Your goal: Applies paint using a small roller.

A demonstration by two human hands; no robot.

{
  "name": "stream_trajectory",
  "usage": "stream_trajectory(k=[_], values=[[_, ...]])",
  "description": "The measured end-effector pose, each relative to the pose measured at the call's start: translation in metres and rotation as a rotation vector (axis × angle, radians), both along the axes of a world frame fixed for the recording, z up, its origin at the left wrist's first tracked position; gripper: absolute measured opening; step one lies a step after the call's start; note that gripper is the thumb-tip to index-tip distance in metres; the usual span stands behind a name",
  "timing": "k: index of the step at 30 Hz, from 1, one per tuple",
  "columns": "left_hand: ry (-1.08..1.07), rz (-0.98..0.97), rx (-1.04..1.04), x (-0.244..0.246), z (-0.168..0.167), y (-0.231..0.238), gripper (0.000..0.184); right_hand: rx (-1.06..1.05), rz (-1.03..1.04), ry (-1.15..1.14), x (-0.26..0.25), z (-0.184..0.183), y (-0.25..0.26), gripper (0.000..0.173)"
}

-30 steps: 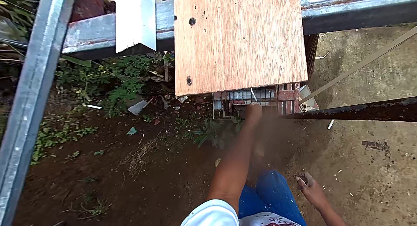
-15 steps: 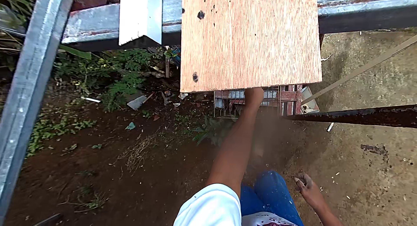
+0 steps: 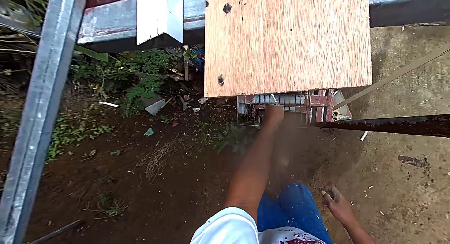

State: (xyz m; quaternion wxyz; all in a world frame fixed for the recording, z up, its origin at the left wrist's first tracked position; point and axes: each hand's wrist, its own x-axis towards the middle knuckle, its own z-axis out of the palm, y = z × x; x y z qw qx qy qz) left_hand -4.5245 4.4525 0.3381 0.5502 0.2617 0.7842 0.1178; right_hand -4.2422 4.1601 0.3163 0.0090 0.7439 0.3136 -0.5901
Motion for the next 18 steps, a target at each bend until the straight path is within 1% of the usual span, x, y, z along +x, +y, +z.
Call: stream_trajectory(k=[3,5,8,10,14,18], values=[[-0.011,0.008,-0.028,-0.011,-0.011,-0.004,0.025,-0.002,0.015,-0.001,0.002,-0.001,-0.003,0.035],[-0.031,0.062,-0.011,-0.021,-0.013,-0.012,0.025,0.005,0.009,-0.001,0.004,-0.001,-0.002,0.035],[-0.053,0.171,0.198,-0.029,-0.009,-0.014,0.038,0.019,-0.007,0.002,0.011,-0.003,-0.006,0.035],[-0.057,0.185,0.273,-0.032,-0.008,-0.006,0.042,0.02,-0.014,0.003,0.015,-0.006,-0.009,0.036],[-0.049,0.173,0.281,-0.03,-0.015,0.001,0.041,0.011,-0.002,0.005,0.015,-0.008,-0.008,0.035],[-0.152,0.246,0.249,-0.034,-0.019,-0.01,0.038,0.003,0.013,0.005,0.011,-0.005,-0.005,0.035]])
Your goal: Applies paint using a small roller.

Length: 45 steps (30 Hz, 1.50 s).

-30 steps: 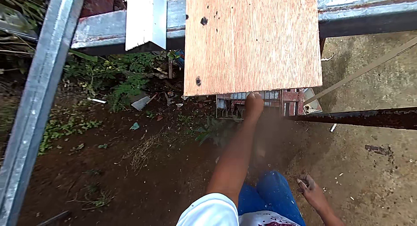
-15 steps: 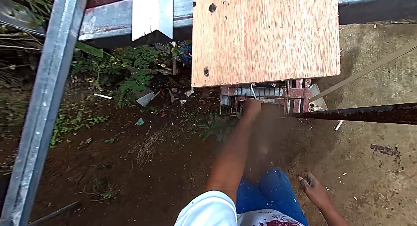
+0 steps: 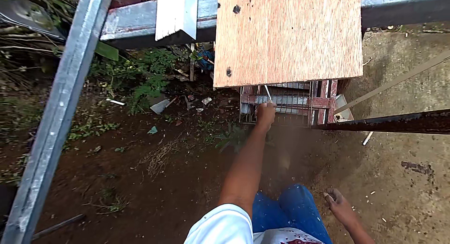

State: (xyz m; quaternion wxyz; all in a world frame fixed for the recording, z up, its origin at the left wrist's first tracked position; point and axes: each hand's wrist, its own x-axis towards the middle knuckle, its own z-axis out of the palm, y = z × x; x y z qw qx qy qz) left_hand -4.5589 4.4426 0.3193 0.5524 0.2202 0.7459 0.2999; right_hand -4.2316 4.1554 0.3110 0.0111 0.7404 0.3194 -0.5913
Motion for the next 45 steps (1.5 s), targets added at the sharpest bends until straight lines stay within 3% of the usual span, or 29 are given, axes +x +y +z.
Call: stream_trajectory(k=[5,10,15,20,27,31,36,40,45], values=[[-0.044,-0.001,-0.234,0.002,0.0,-0.015,0.024,-0.023,0.025,-0.008,0.002,-0.002,-0.004,0.034],[0.05,-0.048,-0.144,-0.006,0.022,0.01,0.032,-0.019,-0.018,-0.002,0.008,-0.006,-0.01,0.033],[0.038,-0.148,-0.346,-0.022,0.017,0.009,0.021,-0.021,0.029,-0.019,0.004,-0.006,-0.006,0.034],[0.076,-0.343,-0.508,-0.03,0.062,-0.007,0.021,-0.016,0.063,-0.004,-0.004,-0.001,-0.001,0.035],[-0.013,-0.241,-0.408,-0.042,0.118,-0.089,0.022,-0.014,0.103,0.012,-0.012,-0.003,0.002,0.036],[0.012,-0.29,-0.361,-0.004,0.097,-0.089,0.027,-0.055,0.171,0.022,-0.019,-0.009,0.004,0.037],[0.141,-0.473,-0.421,0.028,0.054,-0.035,0.017,-0.018,0.132,0.032,-0.021,-0.007,0.007,0.035],[0.184,-0.531,-0.482,0.043,0.065,-0.015,0.017,-0.031,0.069,0.036,-0.014,-0.007,0.0,0.036],[0.091,-0.506,-0.43,0.027,0.101,-0.072,0.024,-0.041,0.003,0.016,0.002,-0.001,-0.009,0.034]])
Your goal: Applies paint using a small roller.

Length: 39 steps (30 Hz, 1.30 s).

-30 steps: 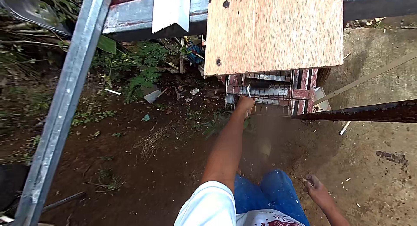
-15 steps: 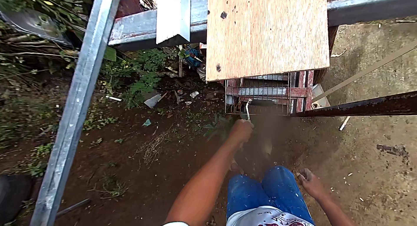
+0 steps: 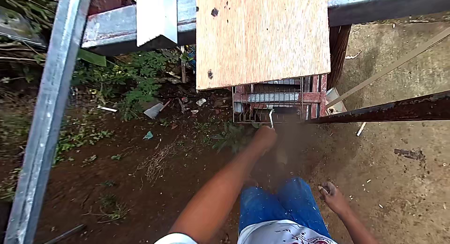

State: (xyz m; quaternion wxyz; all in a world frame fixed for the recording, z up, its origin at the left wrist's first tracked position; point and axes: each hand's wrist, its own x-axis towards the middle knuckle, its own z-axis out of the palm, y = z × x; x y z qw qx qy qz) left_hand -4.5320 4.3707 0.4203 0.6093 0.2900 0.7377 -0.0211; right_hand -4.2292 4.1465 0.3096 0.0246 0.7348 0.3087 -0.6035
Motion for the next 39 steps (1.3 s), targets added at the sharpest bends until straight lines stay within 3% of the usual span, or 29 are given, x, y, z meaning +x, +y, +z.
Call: stream_trajectory(k=[3,11,18,21,26,29,34,39], values=[[0.019,-0.01,-0.017,0.003,0.002,0.002,0.023,-0.017,0.01,-0.015,0.007,-0.005,-0.002,0.034],[0.194,-0.165,-0.001,0.047,-0.036,0.07,0.023,0.028,0.004,-0.022,0.002,-0.009,0.011,0.035],[0.184,-0.19,-0.02,0.03,-0.012,0.031,0.019,-0.013,0.049,-0.006,0.006,-0.012,-0.003,0.036],[0.23,-0.263,-0.022,0.03,-0.008,0.039,0.023,-0.038,0.098,-0.012,0.006,-0.018,-0.005,0.037],[0.274,-0.215,0.059,0.053,-0.039,0.064,0.034,-0.01,0.013,-0.014,0.004,-0.022,-0.001,0.035],[0.272,-0.231,0.082,0.036,-0.045,0.062,0.035,0.01,-0.043,-0.005,0.009,-0.019,-0.005,0.034],[0.239,-0.244,0.022,0.016,-0.029,0.041,0.028,-0.04,0.014,-0.023,0.016,-0.022,-0.016,0.034],[0.188,-0.289,0.009,-0.011,0.011,-0.001,0.03,-0.034,-0.038,-0.022,0.019,-0.022,-0.017,0.034]])
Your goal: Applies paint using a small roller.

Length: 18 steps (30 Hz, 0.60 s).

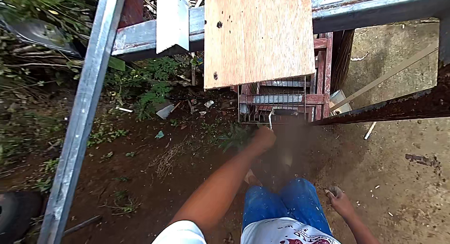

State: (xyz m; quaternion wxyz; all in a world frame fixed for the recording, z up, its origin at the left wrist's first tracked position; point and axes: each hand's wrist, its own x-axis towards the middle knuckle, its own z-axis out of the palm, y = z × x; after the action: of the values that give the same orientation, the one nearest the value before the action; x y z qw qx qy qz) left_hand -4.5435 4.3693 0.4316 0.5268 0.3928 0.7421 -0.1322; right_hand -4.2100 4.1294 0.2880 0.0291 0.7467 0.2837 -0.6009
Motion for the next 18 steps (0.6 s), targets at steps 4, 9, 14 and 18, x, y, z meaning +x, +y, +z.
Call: stream_trajectory(k=[4,9,14,18], values=[[-0.025,-0.021,0.041,-0.007,0.021,-0.029,0.035,0.012,0.022,-0.01,-0.003,0.001,0.007,0.033],[-0.02,0.116,0.197,0.017,-0.026,-0.04,0.037,0.027,0.052,-0.013,-0.012,0.004,0.015,0.032],[-0.013,0.258,0.323,0.049,-0.062,-0.085,0.037,0.028,0.055,0.001,-0.019,0.009,0.016,0.033],[0.002,0.267,0.384,0.059,-0.077,-0.118,0.036,0.015,0.089,-0.004,-0.02,0.005,0.016,0.033]])
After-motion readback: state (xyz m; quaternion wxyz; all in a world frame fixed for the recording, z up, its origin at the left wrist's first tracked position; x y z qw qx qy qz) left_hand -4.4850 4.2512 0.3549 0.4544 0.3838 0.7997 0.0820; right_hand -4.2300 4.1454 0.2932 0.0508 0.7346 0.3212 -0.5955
